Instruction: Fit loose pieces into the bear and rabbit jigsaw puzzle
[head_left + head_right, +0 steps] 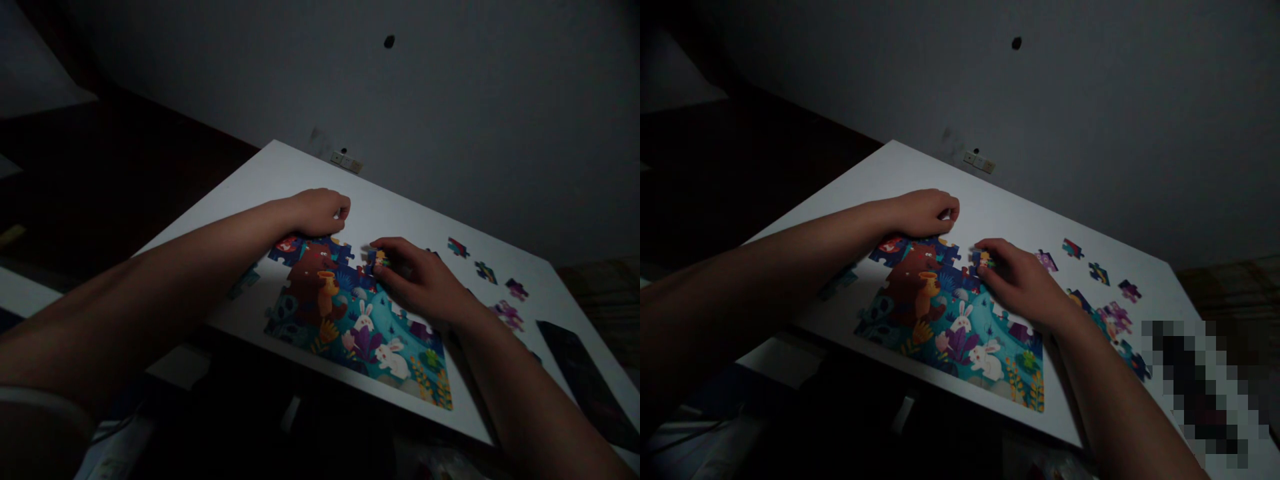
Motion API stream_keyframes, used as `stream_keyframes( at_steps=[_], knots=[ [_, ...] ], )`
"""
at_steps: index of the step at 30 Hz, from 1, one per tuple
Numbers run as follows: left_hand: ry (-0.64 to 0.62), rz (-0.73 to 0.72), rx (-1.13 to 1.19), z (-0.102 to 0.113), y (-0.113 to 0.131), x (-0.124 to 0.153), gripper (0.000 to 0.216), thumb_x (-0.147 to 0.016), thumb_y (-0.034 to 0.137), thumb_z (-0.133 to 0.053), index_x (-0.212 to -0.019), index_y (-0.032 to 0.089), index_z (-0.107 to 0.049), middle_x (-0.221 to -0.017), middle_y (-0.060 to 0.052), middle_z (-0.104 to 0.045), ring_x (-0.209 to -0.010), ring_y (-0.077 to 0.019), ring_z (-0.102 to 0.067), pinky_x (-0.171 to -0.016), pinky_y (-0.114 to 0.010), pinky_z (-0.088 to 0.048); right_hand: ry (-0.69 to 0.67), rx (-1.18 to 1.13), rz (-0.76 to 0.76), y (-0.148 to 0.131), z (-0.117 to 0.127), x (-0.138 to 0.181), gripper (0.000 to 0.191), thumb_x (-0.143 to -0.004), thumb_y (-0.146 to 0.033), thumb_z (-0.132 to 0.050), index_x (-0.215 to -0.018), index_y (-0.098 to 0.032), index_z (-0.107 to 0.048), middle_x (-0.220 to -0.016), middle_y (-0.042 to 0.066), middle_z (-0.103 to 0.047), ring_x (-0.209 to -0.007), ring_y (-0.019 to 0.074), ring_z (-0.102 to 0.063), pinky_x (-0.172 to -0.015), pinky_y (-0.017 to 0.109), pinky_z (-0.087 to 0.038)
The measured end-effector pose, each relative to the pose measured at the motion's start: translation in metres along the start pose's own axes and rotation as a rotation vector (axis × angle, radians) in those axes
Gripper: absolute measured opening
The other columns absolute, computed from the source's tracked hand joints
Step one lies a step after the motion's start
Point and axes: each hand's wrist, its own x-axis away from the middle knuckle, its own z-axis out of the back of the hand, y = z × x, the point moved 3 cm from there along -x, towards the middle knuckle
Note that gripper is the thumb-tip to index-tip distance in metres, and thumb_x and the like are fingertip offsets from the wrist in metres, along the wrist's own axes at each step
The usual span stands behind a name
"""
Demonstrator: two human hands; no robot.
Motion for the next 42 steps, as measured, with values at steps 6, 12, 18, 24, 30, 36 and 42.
stream_keyframes(
  at_steps=[6, 12, 18, 24, 30, 36, 42],
  knots=[
    [0.001, -0.009, -0.006, -0.0004, -0.0001, 0.0001, 0.032, -0.087, 0.027, -0.059, -0.115, 0.022, -0.073, -0.111, -0.009, -0.077, -0.096, -0.0243, -0.065, -0.078, -0.035, -0.039, 0.001, 0.005, 0.000, -0.0022, 0.0002, -0.0008, 0.037, -0.103, -0.040, -0.066, -0.139, -0.031, -0.064, -0.129, 0.009, -0.076, -0.110, 0.0319, -0.075, -0.095, 0.052, -0.062],
    [-0.001, 0.002, -0.003, -0.0008, -0.0005, -0.0004, 0.032, -0.088, 0.028, -0.059, -0.115, 0.022, -0.073, -0.108, -0.008, -0.077, -0.094, -0.0238, -0.065, -0.076, -0.034, -0.040, 0.007, 0.017, 0.004, -0.0034, 0.0008, -0.0003, 0.038, -0.102, -0.038, -0.065, -0.139, -0.030, -0.065, -0.129, 0.009, -0.076, -0.108, 0.0315, -0.075, -0.093, 0.050, -0.063],
    [0.004, -0.009, -0.008, -0.0008, -0.0012, -0.0005, 0.030, -0.089, 0.029, -0.059, -0.114, 0.021, -0.074, -0.109, -0.009, -0.077, -0.095, -0.0240, -0.066, -0.077, -0.035, -0.040, 0.003, 0.017, 0.005, -0.0030, 0.0006, -0.0007, 0.038, -0.102, -0.038, -0.065, -0.139, -0.030, -0.065, -0.128, 0.009, -0.077, -0.110, 0.0321, -0.075, -0.095, 0.052, -0.062],
    [0.001, -0.003, 0.005, -0.0004, -0.0008, -0.0003, 0.033, -0.086, 0.027, -0.059, -0.115, 0.021, -0.074, -0.110, -0.009, -0.077, -0.096, -0.0249, -0.066, -0.079, -0.035, -0.042, 0.002, 0.006, -0.016, -0.0044, 0.0010, -0.0010, 0.038, -0.102, -0.039, -0.066, -0.139, -0.030, -0.065, -0.128, 0.010, -0.077, -0.109, 0.0325, -0.075, -0.093, 0.052, -0.062],
    [0.004, -0.004, 0.015, -0.0003, -0.0005, -0.0001, 0.032, -0.086, 0.026, -0.058, -0.113, 0.022, -0.074, -0.108, -0.009, -0.076, -0.096, -0.0248, -0.066, -0.080, -0.036, -0.042, -0.001, -0.004, -0.011, -0.0033, 0.0005, -0.0004, 0.037, -0.102, -0.040, -0.066, -0.138, -0.030, -0.065, -0.128, 0.009, -0.077, -0.112, 0.0331, -0.074, -0.097, 0.053, -0.061],
    [-0.002, -0.005, 0.012, 0.0004, 0.0004, 0.0004, 0.030, -0.086, 0.026, -0.059, -0.112, 0.021, -0.073, -0.105, -0.008, -0.076, -0.092, -0.0228, -0.065, -0.076, -0.034, -0.040, 0.005, 0.005, -0.012, -0.0039, 0.0007, -0.0005, 0.039, -0.101, -0.040, -0.066, -0.138, -0.029, -0.066, -0.128, 0.010, -0.077, -0.109, 0.0331, -0.075, -0.097, 0.054, -0.062],
    [0.001, -0.012, 0.012, 0.0013, 0.0006, 0.0011, 0.031, -0.086, 0.027, -0.058, -0.113, 0.021, -0.073, -0.106, -0.008, -0.076, -0.094, -0.0237, -0.065, -0.078, -0.035, -0.042, -0.006, 0.028, -0.009, -0.0064, 0.0020, -0.0005, 0.037, -0.103, -0.040, -0.064, -0.139, -0.030, -0.065, -0.128, 0.010, -0.077, -0.110, 0.0327, -0.075, -0.097, 0.054, -0.062]
  ],
)
